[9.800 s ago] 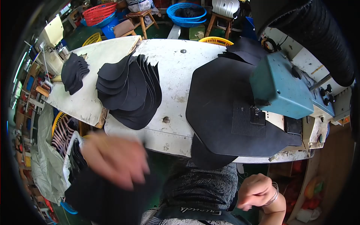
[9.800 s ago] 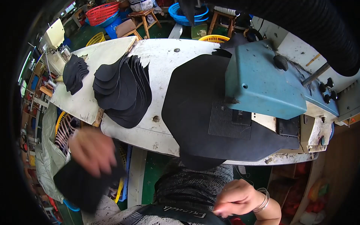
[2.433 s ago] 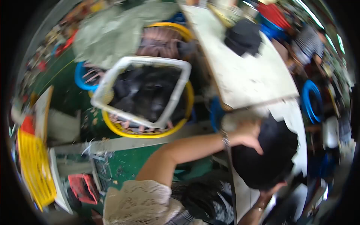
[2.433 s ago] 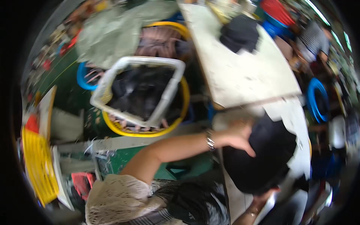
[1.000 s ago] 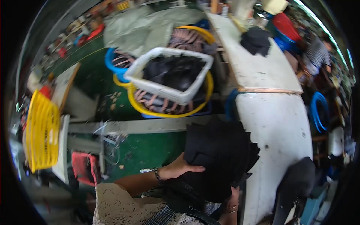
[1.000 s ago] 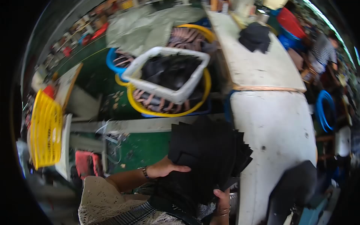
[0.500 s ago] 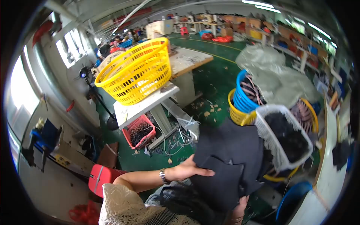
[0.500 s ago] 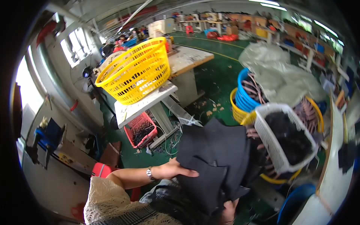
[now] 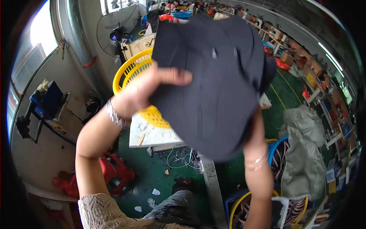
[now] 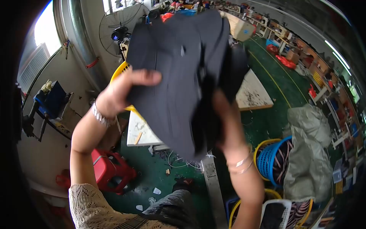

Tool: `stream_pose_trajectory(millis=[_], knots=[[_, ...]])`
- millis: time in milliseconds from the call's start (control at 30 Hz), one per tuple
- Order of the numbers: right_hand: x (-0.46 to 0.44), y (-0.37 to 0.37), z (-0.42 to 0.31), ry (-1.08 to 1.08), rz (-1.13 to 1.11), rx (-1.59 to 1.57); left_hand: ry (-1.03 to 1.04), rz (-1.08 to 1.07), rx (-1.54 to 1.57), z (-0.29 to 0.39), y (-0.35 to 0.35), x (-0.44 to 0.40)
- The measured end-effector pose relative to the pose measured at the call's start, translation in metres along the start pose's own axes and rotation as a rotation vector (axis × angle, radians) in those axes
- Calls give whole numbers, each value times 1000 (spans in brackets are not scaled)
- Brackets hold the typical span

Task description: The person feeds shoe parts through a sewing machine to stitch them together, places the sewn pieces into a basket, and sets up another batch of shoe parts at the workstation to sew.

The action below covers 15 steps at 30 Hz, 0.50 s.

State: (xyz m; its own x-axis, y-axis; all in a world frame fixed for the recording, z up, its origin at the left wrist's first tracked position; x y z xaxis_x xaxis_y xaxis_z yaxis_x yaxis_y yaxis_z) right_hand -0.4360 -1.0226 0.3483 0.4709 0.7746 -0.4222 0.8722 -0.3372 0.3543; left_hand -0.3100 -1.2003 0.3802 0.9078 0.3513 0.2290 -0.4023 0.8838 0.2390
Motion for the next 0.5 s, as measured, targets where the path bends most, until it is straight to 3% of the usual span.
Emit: stream_pose_trajectory(millis=[167,233,267,300,367,400,433,500], knots=[[-182,-9,35,175,-95,-204,12,-50,114,67,-83,-142],[-222,-49,73,213,3,-122,-56,-48,172,52,-117,-203],[-231,-82,82,179,107,185,-137,-22,145,35,-141,-240],[-234,-117,89,130,225,293,-82,-44,26,19,-152,-268],[-208,-158,67,61,424,446,26,246,-285,-43,-200,-341],[-194,-183,56,11,383,457,-123,543,-871,-76,-216,-366],[-171,-192,39,-19,351,432,-95,650,-1270,-115,-217,-393],[-114,-216,16,31,461,412,-352,304,-1398,-166,-172,-403]])
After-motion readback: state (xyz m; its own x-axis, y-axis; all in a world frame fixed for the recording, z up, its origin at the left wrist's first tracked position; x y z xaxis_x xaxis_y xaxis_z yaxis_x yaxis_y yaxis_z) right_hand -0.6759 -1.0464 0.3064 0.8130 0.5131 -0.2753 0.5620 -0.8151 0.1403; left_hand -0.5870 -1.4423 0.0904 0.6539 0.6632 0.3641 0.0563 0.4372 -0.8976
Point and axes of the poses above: each hand's wrist, its own x-axis away from the middle knuckle, its own y-axis out of the palm, z = x × y, the point moved 6 cm from there along -x, towards the middle knuckle, and after that the axes turned 8 degrees about -y, right-handed, at the moved point
